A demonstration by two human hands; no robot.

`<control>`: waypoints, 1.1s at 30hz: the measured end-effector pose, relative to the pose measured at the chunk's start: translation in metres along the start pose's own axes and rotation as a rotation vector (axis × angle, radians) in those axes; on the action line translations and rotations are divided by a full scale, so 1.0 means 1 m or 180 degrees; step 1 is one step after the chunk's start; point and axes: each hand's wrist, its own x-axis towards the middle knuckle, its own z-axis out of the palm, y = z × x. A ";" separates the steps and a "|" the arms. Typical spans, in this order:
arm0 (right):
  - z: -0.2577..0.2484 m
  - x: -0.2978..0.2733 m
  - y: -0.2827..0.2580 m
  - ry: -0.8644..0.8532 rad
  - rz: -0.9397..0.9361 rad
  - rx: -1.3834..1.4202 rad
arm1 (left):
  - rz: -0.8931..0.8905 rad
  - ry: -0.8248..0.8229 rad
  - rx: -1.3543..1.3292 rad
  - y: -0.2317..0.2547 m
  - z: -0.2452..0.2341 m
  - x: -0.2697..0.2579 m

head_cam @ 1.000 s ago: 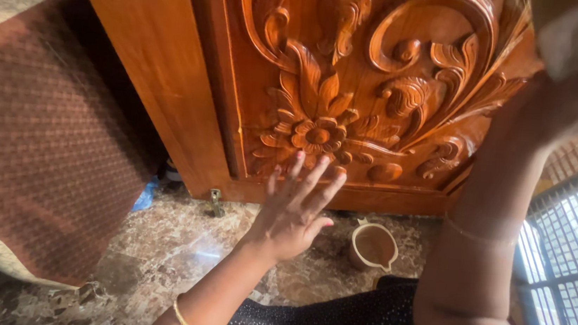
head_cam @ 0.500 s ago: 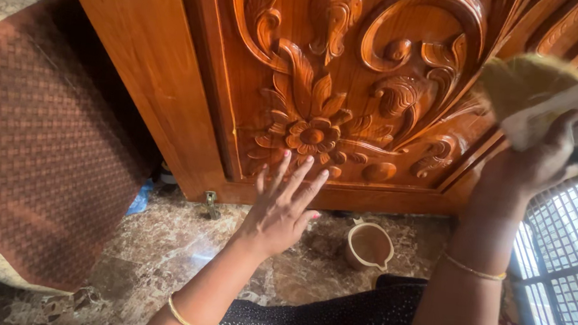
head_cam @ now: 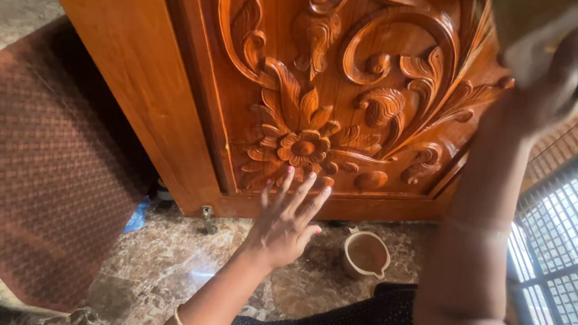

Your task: The person applies a liquid from a cup to a carved wooden wardrobe using a paintbrush, moving the brush over the floral patterns while touching the wood with their other hand.

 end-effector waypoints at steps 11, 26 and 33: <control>-0.001 0.044 0.004 0.0053 -0.0842 -0.0988 | -0.0139 -0.0151 -0.0012 -0.003 -0.001 0.002; 0.008 0.080 0.007 -0.0560 -0.1225 -0.1283 | -0.0152 -0.0200 -0.0024 -0.003 0.001 0.003; -0.019 0.070 -0.026 -0.0518 -0.0812 -0.1403 | -0.0186 -0.0253 0.0035 -0.009 -0.003 0.000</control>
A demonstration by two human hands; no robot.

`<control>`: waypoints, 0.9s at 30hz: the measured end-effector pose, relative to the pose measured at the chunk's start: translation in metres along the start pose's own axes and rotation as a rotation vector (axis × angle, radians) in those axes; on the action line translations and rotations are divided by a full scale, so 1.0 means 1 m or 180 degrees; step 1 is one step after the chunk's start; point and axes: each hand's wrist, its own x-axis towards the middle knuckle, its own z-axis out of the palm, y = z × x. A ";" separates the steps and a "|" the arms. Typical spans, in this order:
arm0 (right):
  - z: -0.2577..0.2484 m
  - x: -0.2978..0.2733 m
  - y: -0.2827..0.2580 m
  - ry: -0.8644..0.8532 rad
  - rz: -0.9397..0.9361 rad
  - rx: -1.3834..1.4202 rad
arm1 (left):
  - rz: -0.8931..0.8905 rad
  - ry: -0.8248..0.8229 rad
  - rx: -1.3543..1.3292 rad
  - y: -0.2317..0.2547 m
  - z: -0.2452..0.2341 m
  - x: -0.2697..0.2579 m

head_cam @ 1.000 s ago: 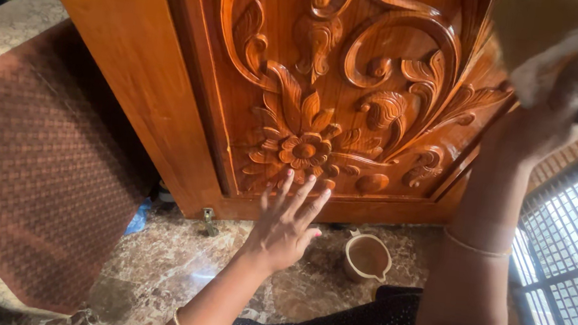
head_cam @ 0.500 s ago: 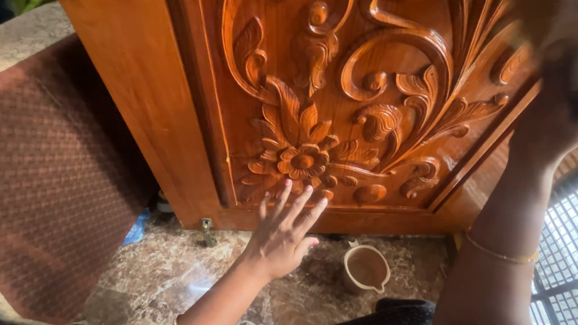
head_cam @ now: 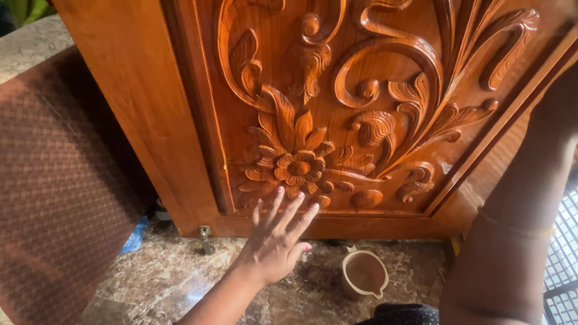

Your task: The person applies a liquid from a cup to a carved wooden wardrobe using a paintbrush, moving the brush over the floral patterns while touching the wood with their other hand.

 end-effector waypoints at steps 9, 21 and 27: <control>-0.010 0.024 0.003 -0.0006 0.0613 0.0713 | -0.0026 0.0000 -0.0039 0.001 0.001 0.001; -0.053 0.014 0.039 0.0364 0.0507 0.0784 | -0.0056 -0.0156 0.0032 -0.001 0.006 0.004; -0.020 0.000 0.016 0.0725 0.0249 0.0444 | -0.0042 -0.0161 -0.0008 0.001 0.004 0.004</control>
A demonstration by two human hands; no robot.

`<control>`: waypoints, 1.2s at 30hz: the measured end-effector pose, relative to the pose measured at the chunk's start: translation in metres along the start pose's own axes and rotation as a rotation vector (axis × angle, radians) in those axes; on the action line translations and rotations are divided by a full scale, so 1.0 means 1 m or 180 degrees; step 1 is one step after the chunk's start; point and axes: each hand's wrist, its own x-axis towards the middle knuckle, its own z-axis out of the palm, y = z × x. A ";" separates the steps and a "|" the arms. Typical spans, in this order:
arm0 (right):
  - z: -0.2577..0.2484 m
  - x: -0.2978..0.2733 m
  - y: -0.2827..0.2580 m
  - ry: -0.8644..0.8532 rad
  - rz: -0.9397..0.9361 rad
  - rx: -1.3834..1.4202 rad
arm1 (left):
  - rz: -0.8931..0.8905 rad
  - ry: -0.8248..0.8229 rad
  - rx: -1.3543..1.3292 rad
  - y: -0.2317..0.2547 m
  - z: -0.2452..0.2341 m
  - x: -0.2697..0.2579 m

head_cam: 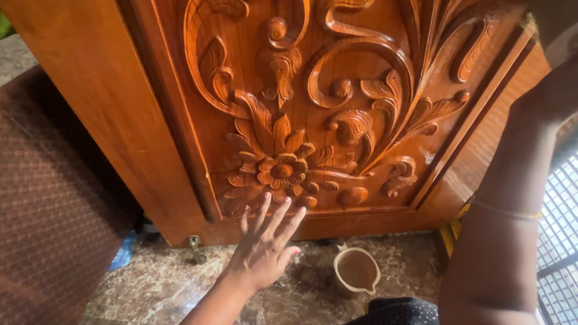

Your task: The person applies a liquid from a cup to a carved wooden wardrobe using a paintbrush, moving the brush over the floral patterns while touching the wood with their other hand.

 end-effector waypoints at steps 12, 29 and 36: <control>-0.003 -0.022 -0.023 -0.0721 0.0756 0.0182 | -0.0081 -0.0085 0.0014 -0.001 -0.002 -0.001; 0.022 -0.160 -0.105 -0.1124 0.0764 -0.0099 | -0.0024 0.0206 0.0062 0.004 0.004 -0.001; 0.073 -0.263 -0.144 -0.2390 -0.1013 -0.2164 | -0.0587 0.0324 -0.1484 0.026 -0.014 -0.012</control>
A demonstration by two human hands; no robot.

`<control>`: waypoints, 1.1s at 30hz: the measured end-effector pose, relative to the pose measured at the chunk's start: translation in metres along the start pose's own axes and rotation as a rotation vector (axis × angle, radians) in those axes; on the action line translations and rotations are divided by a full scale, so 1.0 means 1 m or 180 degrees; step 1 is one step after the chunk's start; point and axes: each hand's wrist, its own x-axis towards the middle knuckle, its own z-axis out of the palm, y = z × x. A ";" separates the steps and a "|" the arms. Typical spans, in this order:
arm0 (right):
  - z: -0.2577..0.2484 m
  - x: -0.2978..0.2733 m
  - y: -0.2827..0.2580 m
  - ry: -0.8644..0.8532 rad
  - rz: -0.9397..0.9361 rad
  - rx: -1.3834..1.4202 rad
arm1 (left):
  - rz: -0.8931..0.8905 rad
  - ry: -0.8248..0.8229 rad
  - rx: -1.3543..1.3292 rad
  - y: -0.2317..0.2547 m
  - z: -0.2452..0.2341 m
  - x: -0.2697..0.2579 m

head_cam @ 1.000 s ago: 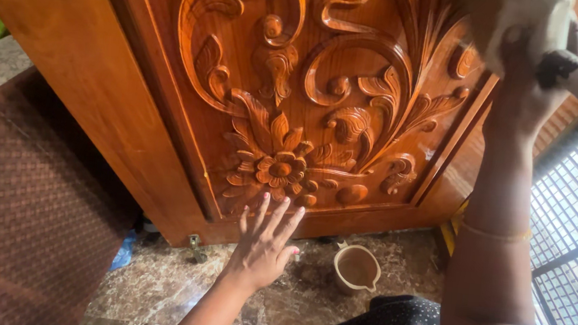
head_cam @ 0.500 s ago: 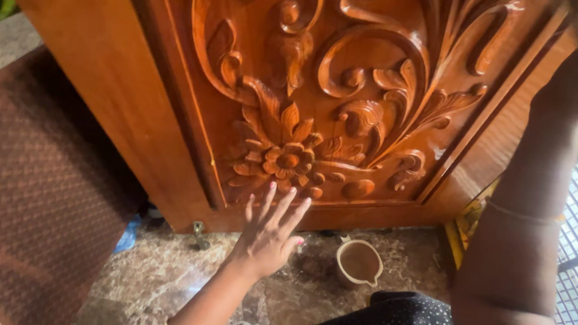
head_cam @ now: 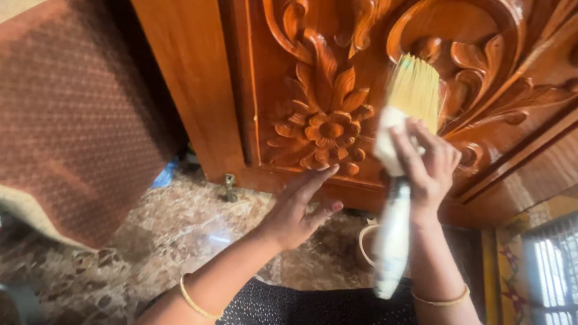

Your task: The person applies a liquid from a cup to a carved wooden wardrobe using a paintbrush, moving the brush over the floral patterns while touching the wood with their other hand.

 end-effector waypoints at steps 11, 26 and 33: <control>0.027 -0.011 -0.064 -0.0715 -0.0693 0.0247 | -0.1253 -0.0037 -0.0772 0.079 -0.004 -0.031; -0.032 0.049 -0.012 -0.0492 0.0253 0.0725 | -0.0650 0.1273 0.0083 0.060 -0.053 -0.009; -0.053 0.028 0.064 0.0097 0.0942 0.0267 | 0.0106 0.1831 0.0659 0.056 -0.042 0.037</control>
